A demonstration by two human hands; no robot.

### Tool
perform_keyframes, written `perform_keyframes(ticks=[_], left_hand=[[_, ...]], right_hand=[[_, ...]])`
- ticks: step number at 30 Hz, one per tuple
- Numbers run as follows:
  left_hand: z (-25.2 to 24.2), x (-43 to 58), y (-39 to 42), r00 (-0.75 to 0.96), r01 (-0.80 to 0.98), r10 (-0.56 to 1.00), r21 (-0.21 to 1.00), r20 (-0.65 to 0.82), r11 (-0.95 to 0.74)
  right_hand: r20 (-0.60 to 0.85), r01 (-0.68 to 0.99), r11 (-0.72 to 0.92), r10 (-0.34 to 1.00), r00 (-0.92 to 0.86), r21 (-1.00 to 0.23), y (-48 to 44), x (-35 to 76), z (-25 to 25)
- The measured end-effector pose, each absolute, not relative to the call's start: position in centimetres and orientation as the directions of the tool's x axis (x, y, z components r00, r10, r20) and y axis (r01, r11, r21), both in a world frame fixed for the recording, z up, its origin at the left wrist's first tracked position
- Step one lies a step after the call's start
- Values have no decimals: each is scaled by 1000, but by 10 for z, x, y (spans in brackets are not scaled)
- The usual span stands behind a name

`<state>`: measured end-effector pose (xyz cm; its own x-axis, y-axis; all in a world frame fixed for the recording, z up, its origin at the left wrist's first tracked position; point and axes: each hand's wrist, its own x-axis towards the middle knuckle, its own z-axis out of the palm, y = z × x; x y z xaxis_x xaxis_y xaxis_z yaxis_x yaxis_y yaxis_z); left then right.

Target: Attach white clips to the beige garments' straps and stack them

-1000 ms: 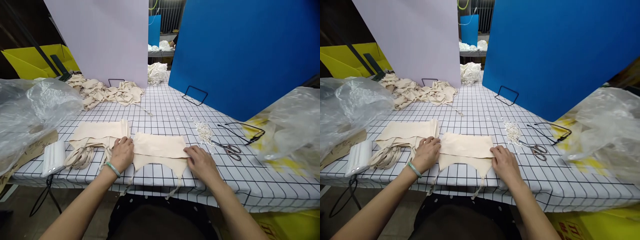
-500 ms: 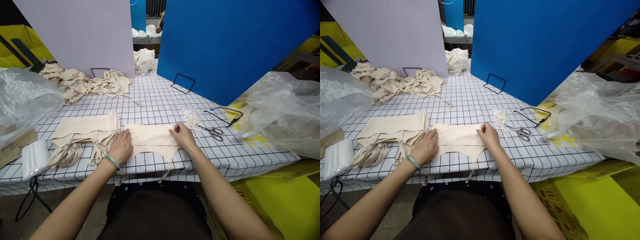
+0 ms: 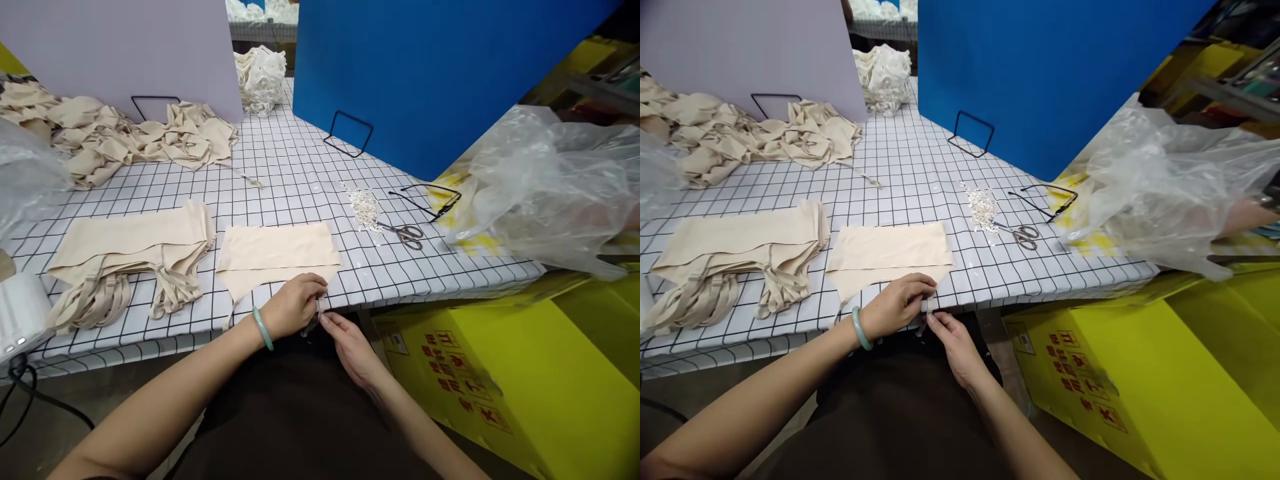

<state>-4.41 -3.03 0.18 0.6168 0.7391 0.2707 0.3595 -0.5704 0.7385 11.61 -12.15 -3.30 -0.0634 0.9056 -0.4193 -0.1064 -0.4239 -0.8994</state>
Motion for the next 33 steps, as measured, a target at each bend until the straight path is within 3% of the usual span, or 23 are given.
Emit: perform_keyframes(ticks=[3, 7, 10, 13, 16, 19, 21, 28, 30, 33], left_hand=[[-2, -45, -35, 600, 362, 757, 756, 259, -546], [-5, -47, -37, 595, 365, 755, 743, 277, -561], [-5, -47, -38, 593, 374, 759, 742, 269, -556], [-7, -47, -39, 592, 369, 756, 739, 281, -564], [-12, -46, -41, 602, 351, 727, 707, 331, -613], [-16, -44, -43, 621, 359, 687, 642, 377, -677], [-18, -42, -45, 623, 376, 679, 612, 389, -696], [-18, -40, -48, 608, 398, 688, 598, 396, -696], [-18, -40, -48, 602, 397, 697, 612, 389, -684], [-18, -41, -50, 613, 388, 701, 634, 365, -669]], right_hand=[[-399, -99, -402, 915, -55, -910, -125, 125, -28], [-367, 169, -357, 929, -31, -918, -145, 146, -8], [-251, 367, -231, 968, -5, -901, -165, 156, 5], [-133, 466, -45, 979, -157, -883, -176, 163, 25], [-98, 405, 67, 923, -373, -912, -175, 170, 53], [-31, 365, 144, 900, -434, -920, -164, 176, 77], [20, 358, 171, 921, -389, -918, -151, 178, 86], [235, 209, 220, 971, 47, -953, -83, 157, 87], [213, 96, 204, 973, 87, -974, -67, 146, 88], [36, -136, 46, 997, 71, -990, -55, 132, 89]])
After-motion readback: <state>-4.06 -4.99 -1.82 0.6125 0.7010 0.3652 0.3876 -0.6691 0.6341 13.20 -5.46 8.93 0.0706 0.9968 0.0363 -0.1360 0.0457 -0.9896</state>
